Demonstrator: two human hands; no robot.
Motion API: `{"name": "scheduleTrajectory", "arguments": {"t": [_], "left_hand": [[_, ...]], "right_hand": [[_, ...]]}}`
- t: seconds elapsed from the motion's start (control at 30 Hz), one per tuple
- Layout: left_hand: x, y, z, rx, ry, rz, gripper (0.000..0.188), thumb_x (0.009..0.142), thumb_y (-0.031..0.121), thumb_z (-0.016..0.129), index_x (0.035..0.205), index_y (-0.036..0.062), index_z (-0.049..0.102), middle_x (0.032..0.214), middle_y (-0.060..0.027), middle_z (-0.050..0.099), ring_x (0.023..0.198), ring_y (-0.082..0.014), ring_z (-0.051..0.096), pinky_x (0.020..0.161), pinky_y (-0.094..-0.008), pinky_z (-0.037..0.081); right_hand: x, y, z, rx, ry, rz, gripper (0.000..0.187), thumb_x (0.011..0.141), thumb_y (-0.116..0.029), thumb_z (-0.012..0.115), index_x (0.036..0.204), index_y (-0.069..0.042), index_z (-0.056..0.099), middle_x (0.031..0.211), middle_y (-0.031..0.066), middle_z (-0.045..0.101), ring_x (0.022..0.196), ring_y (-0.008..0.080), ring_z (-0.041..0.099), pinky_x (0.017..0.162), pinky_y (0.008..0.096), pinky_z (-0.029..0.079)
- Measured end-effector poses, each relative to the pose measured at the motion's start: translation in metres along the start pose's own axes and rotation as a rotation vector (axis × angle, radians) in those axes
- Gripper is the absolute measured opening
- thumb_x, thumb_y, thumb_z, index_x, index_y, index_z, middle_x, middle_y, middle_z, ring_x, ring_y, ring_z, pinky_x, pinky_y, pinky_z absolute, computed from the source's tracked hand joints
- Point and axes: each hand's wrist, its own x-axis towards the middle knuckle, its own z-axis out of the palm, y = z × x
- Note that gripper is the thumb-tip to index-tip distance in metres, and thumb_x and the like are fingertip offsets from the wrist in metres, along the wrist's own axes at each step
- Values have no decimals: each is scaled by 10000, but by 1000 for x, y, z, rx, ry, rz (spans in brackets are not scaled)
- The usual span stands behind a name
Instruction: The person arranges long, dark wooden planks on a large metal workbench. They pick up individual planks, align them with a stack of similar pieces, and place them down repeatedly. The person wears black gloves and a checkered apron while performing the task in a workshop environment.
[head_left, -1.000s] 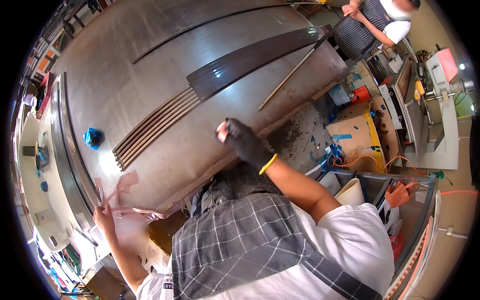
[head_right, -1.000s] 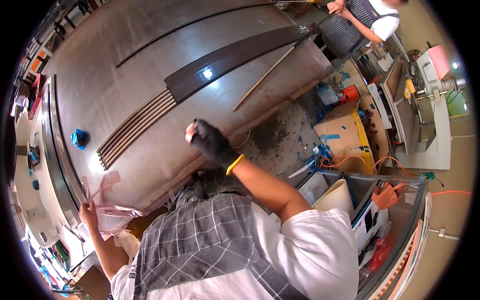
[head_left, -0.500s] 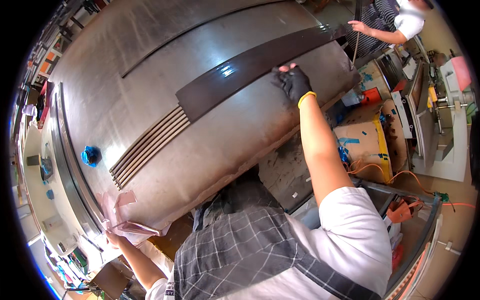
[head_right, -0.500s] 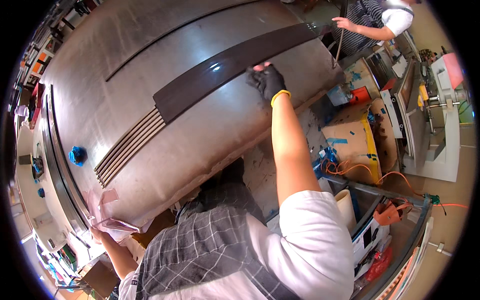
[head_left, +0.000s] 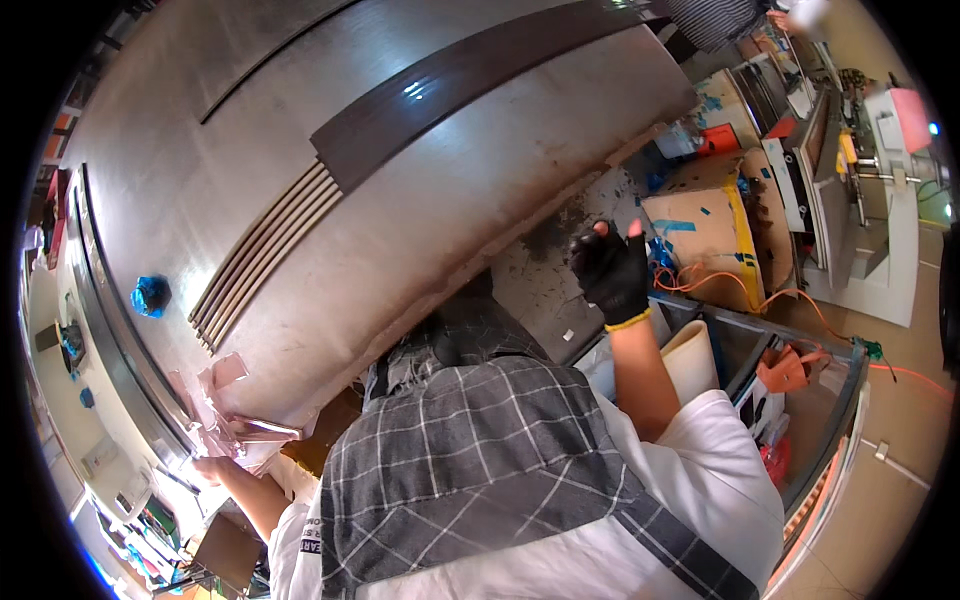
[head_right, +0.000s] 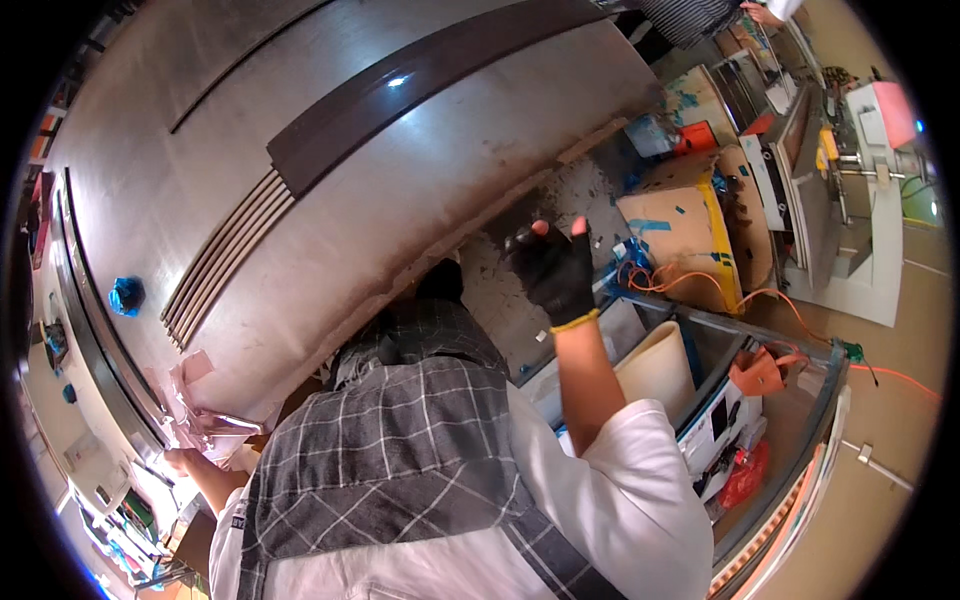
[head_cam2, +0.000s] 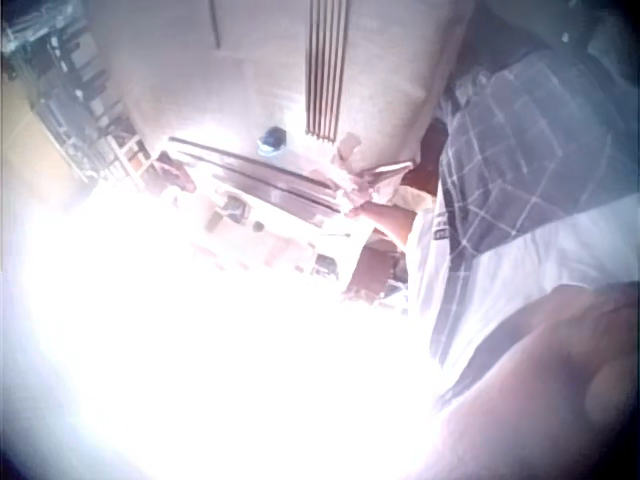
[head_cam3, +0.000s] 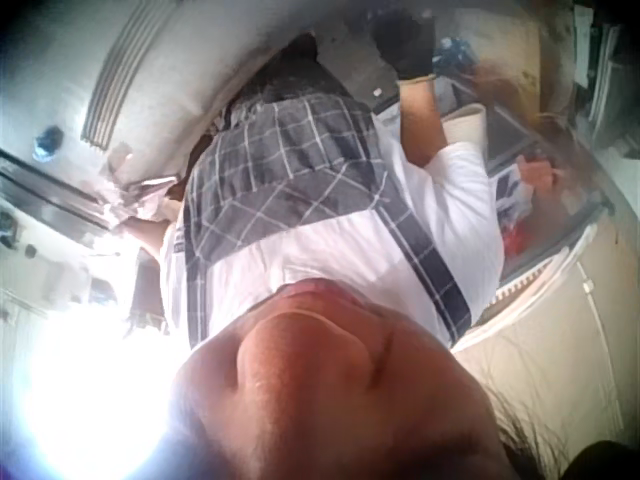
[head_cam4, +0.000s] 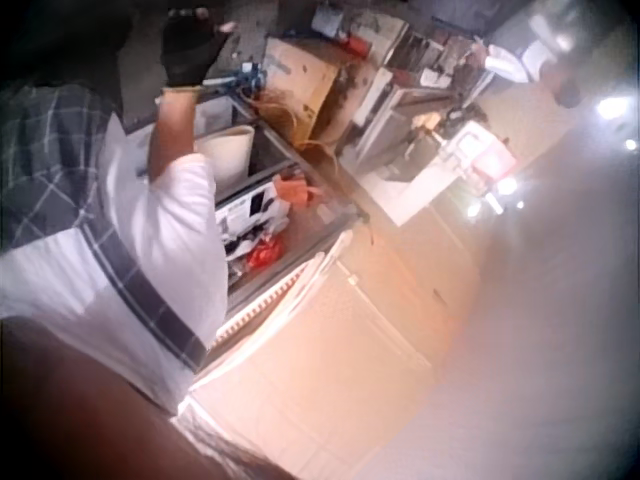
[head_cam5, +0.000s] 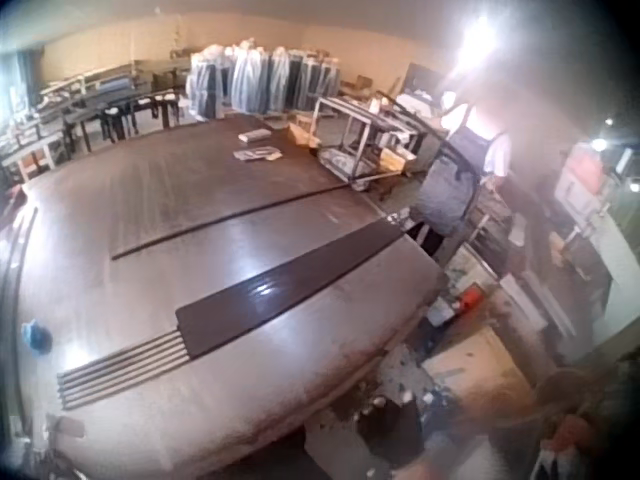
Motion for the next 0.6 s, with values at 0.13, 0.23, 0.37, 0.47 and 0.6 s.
{"name": "scheduleTrajectory", "arguments": {"t": [0.13, 0.23, 0.37, 0.47, 0.6], "left_hand": [[-89, 118, -91, -423, 306, 443, 290, 869, 298, 574, 1021, 66, 660, 1020, -89, 651, 938, -247, 591, 850, -370, 442], [-133, 160, -99, -530, 182, 946, 252, 850, 196, 619, 1062, 60, 635, 1045, -99, 633, 969, -265, 575, 875, -378, 430], [-211, 201, -83, -646, -47, 1179, 251, 779, 83, 673, 1023, 50, 628, 1043, -117, 615, 978, -280, 565, 864, -382, 437], [-258, 227, -85, -701, -320, 1226, 273, 752, 85, 680, 1017, 55, 625, 1028, -116, 606, 989, -298, 547, 884, -407, 416], [-285, 256, -77, -601, -264, 1330, 249, 739, 158, 685, 968, 84, 623, 972, -75, 597, 944, -290, 532, 851, -404, 409]], "right_hand": [[26, 22, 20, 287, -336, 107, 552, 935, -483, 351, 1044, -6, 606, 945, 110, 604, 869, 243, 490, 845, 367, 435], [35, 36, 32, 264, -394, 212, 538, 929, -492, 366, 1044, -23, 604, 869, 73, 568, 869, 231, 485, 794, 333, 435], [36, 51, 61, 273, -273, 247, 402, 907, -467, 449, 848, -72, 502, 695, -1, 413, 703, 163, 403, 636, 280, 373], [41, 61, 72, 258, -318, 255, 390, 910, -452, 459, 875, -68, 516, 692, 2, 422, 672, 152, 386, 638, 275, 384], [57, 81, 85, -44, -155, 244, 405, 918, -434, 451, 876, -51, 574, 782, 47, 570, 758, 203, 537, 735, 313, 462]]}}
